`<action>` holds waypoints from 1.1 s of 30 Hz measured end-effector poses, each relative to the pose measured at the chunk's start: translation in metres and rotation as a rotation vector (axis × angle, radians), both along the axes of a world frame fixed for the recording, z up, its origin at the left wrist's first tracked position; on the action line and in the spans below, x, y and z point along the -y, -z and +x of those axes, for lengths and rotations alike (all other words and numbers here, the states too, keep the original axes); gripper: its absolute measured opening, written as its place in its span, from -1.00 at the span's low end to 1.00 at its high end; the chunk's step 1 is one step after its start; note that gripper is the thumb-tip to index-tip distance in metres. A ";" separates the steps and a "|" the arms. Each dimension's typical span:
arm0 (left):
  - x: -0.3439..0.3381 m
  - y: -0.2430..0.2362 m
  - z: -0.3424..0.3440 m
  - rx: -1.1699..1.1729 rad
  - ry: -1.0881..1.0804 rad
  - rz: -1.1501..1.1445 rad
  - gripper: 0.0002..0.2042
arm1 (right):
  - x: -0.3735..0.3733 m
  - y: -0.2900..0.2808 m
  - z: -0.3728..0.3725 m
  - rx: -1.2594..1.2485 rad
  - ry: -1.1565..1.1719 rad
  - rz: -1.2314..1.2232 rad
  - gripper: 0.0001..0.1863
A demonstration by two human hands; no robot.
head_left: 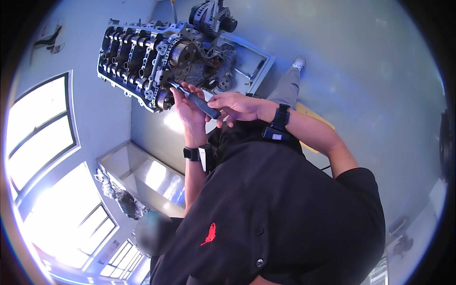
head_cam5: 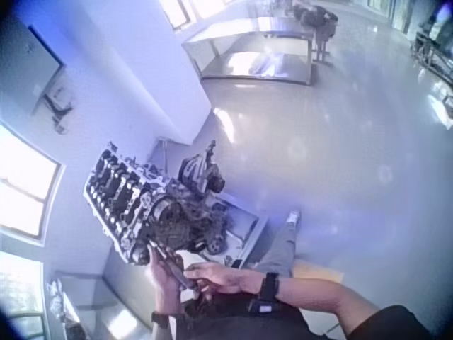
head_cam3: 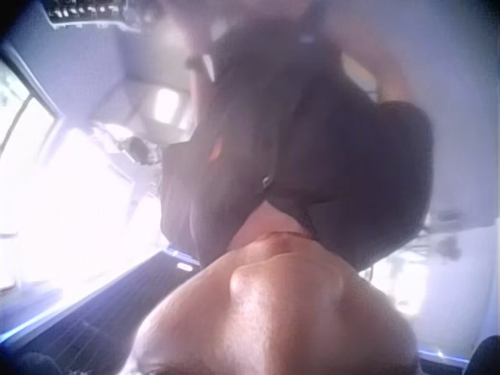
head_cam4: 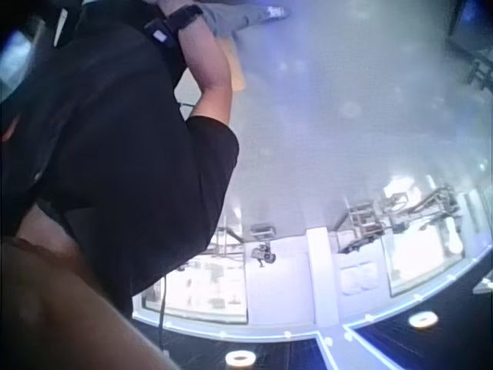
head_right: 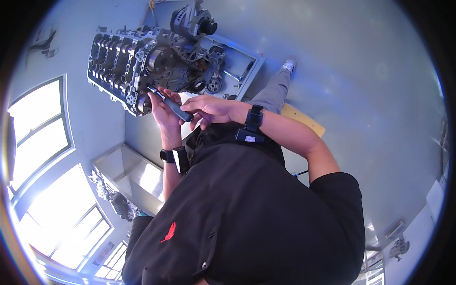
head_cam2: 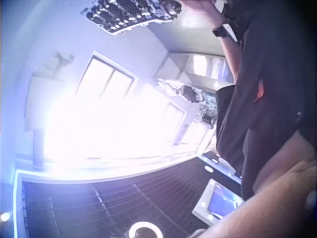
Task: The person uses a ratchet wrench to tighten bolts on a disassembled engine block mounted on a stand. They walk to a nearby table to select a socket, return to the engine, and continue tightening bolts in different locations.
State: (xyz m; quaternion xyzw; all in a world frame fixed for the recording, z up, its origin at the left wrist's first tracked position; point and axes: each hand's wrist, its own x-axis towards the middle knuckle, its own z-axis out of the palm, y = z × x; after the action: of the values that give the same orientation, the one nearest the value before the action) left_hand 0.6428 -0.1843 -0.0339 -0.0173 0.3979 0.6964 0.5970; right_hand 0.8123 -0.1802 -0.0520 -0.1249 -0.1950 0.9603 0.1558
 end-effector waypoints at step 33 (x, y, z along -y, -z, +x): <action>-0.002 0.000 -0.014 0.116 0.098 0.120 -0.76 | 0.007 0.013 -0.012 -0.083 0.074 -0.046 -0.65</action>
State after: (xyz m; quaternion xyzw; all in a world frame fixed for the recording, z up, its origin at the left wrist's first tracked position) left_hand 0.6285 -0.1825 -0.0337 -0.0023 0.3208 0.6866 0.6524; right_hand 0.8007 -0.1869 -0.0653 -0.0955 -0.1615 0.9624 0.1963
